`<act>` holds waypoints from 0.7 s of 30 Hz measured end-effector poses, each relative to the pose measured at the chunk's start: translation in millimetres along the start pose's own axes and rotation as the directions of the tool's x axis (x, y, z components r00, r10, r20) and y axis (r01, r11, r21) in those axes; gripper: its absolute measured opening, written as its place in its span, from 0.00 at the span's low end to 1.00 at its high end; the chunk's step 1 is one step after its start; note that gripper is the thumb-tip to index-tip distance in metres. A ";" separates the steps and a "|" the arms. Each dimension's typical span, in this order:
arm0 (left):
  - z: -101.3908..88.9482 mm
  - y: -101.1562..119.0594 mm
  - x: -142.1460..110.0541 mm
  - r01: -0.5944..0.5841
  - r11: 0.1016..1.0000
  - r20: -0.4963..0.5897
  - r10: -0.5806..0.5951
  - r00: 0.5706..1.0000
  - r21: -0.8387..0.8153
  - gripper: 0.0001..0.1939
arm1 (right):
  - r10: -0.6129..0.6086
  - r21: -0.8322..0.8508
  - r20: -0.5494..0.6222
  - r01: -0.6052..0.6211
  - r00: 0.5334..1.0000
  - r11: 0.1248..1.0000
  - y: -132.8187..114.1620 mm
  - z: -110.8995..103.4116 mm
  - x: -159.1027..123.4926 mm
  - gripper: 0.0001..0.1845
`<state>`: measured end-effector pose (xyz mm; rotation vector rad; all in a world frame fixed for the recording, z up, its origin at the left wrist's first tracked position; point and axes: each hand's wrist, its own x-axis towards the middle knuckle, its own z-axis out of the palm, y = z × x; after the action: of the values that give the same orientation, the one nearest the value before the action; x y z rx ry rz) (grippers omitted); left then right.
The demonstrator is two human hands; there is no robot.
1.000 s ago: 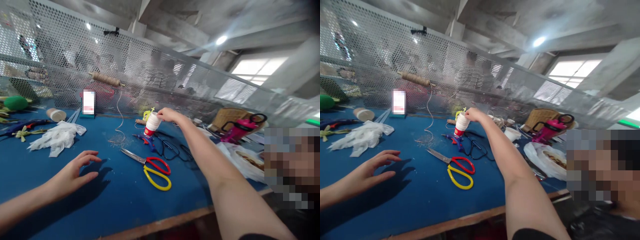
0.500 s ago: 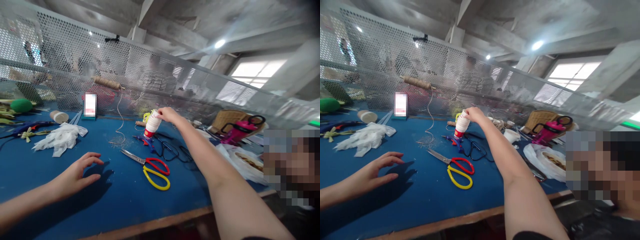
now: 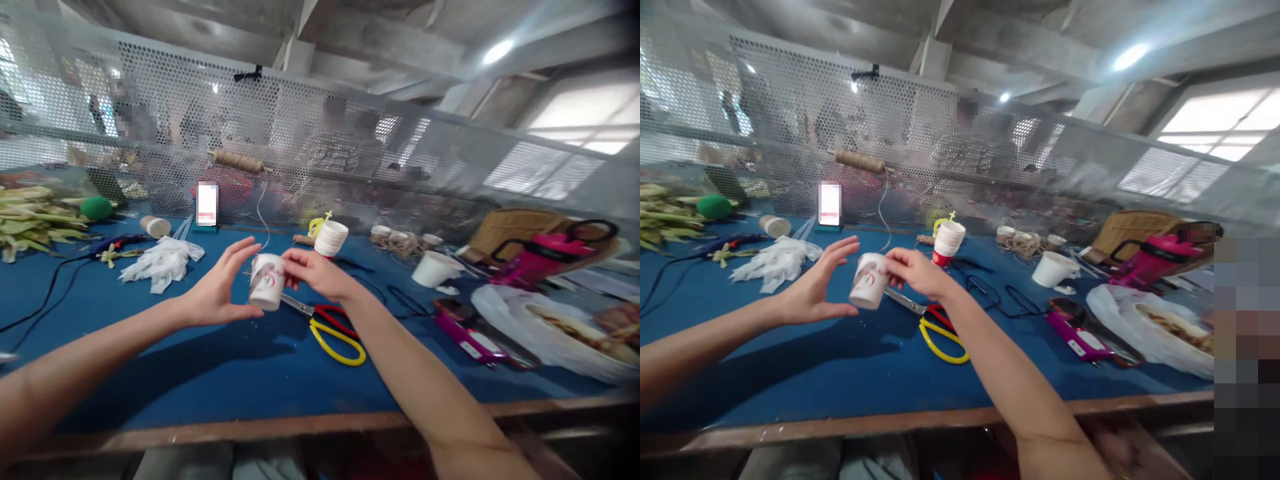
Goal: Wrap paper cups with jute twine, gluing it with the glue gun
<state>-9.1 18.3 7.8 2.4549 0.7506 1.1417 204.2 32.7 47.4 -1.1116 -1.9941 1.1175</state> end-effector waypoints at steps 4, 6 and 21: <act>0.6 -1.8 0.8 0.247 0.968 0.332 -0.221 0.917 -0.038 0.38 | -0.032 -0.074 0.076 0.038 0.997 0.997 18.9 38.1 -3.1 0.09; 2.4 -7.8 -3.3 0.392 0.920 0.338 -0.361 0.869 -0.025 0.26 | -0.014 -0.229 0.025 0.020 1.000 0.973 27.7 37.4 0.1 0.11; 7.1 -41.4 -9.6 0.602 0.755 0.156 -0.582 0.798 -0.261 0.24 | 0.061 -0.823 0.017 -0.021 0.998 0.568 59.3 31.9 92.4 0.11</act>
<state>-22.0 45.5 -22.9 1.7843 1.1372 0.8382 157.2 118.9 -11.1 -1.5768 -2.6181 0.1218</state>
